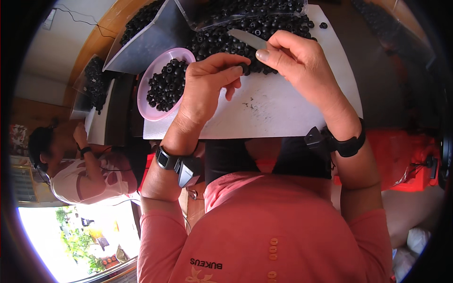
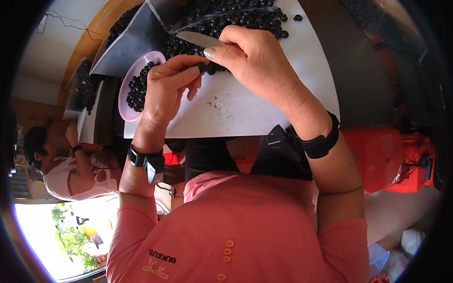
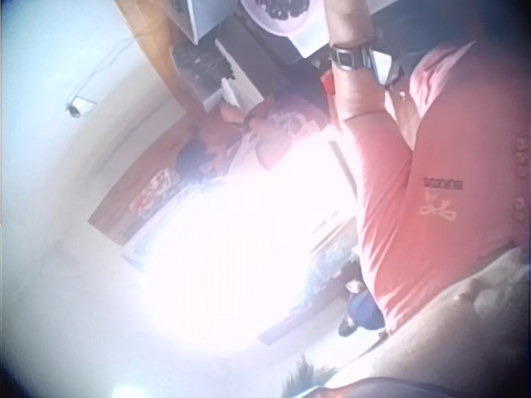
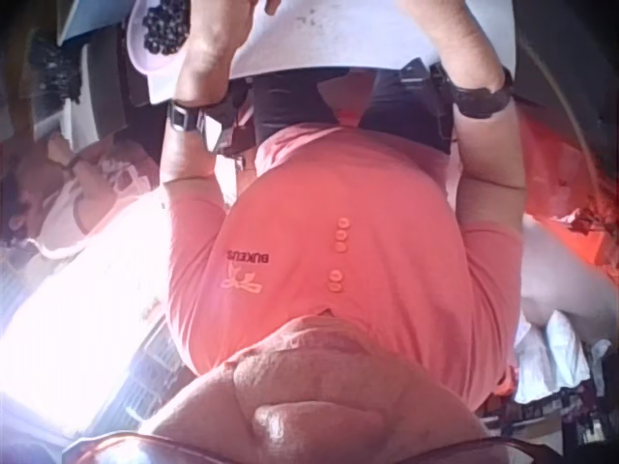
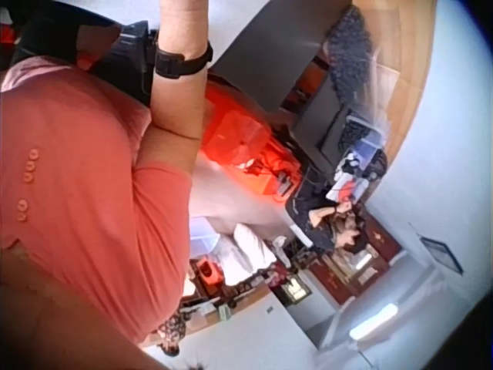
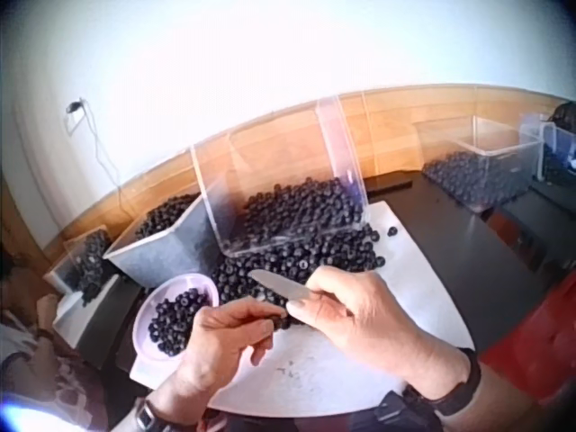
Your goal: Sorting and cutting small dark spherical objects on a white workstation.
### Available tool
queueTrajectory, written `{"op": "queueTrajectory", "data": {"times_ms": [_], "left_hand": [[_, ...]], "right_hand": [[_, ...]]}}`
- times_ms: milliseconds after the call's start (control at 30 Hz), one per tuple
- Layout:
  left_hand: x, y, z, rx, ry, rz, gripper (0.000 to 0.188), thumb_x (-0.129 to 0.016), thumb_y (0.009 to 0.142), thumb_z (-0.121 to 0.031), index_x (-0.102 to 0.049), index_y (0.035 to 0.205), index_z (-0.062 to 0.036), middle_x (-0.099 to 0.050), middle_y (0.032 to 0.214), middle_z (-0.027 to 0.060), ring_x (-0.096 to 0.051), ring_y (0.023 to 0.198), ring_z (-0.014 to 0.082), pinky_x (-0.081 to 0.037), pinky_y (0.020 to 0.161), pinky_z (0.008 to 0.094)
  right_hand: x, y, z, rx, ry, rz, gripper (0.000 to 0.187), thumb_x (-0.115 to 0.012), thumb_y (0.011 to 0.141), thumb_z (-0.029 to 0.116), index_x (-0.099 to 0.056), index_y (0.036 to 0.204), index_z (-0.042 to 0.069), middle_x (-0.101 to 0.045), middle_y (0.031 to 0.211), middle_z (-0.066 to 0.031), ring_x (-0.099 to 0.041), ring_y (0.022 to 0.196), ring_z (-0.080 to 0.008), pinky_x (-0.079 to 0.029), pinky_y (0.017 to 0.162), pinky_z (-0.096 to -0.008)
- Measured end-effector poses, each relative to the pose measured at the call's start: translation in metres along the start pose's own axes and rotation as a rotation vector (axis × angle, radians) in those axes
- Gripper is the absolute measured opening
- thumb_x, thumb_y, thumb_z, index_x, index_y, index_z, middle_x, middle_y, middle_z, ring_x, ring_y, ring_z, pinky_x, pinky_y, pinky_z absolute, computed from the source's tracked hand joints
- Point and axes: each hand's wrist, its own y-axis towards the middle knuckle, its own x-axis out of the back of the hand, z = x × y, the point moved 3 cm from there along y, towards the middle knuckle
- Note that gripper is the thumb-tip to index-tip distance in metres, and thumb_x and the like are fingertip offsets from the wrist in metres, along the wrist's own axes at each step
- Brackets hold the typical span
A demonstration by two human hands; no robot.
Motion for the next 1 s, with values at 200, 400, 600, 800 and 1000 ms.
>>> {"op": "queueTrajectory", "data": {"times_ms": [200,400,600,800,1000], "left_hand": [[-0.02,-0.005,0.003,0.114,-0.582,0.034,0.023,-0.059,0.096,-0.005,-0.063,0.116,0.0056,-0.065,0.082,0.0108,-0.062,0.068,0.0159,-0.048,0.051,0.0262],[-0.026,0.002,0.013,0.079,-0.699,0.059,0.021,-0.059,0.097,-0.008,-0.061,0.115,0.0021,-0.065,0.082,0.012,-0.062,0.065,0.0184,-0.048,0.049,0.0281],[-0.025,0.001,0.018,0.137,-0.676,0.102,0.023,-0.057,0.099,-0.011,-0.061,0.115,0.004,-0.065,0.086,0.0124,-0.061,0.064,0.0177,-0.047,0.048,0.0275],[-0.022,-0.002,0.018,0.123,-0.71,0.113,0.021,-0.058,0.098,-0.008,-0.062,0.111,0.0065,-0.065,0.087,0.0119,-0.061,0.068,0.017,-0.046,0.049,0.0273],[-0.017,-0.001,0.024,0.086,-0.699,0.065,0.02,-0.056,0.099,-0.009,-0.063,0.111,0.0052,-0.065,0.088,0.0114,-0.06,0.067,0.0157,-0.045,0.047,0.0268]], "right_hand": [[-0.002,-0.002,0.007,0.126,-0.037,0.076,0.022,-0.074,0.076,0.008,-0.056,0.089,0.003,-0.054,0.061,-0.0041,-0.052,0.055,-0.0091,-0.041,0.052,-0.0268],[-0.003,-0.001,0.008,0.183,-0.064,0.029,0.017,-0.07,0.078,0.005,-0.057,0.088,0.003,-0.055,0.062,-0.005,-0.06,0.057,-0.0105,-0.043,0.052,-0.026],[-0.005,-0.001,0.008,0.157,-0.054,0.063,0.016,-0.071,0.079,0.005,-0.057,0.087,0.003,-0.056,0.06,-0.0048,-0.059,0.055,-0.0106,-0.042,0.051,-0.0262],[-0.008,-0.001,0.008,0.142,-0.064,0.076,0.015,-0.072,0.081,0.008,-0.058,0.086,0.003,-0.056,0.06,-0.0048,-0.057,0.055,-0.0098,-0.041,0.051,-0.0265],[-0.01,0.002,0.002,0.026,0.099,0.061,0.019,-0.064,0.094,0.019,-0.063,0.084,0.002,-0.053,0.058,-0.0044,-0.046,0.053,-0.0101,-0.037,0.051,-0.0293]]}}
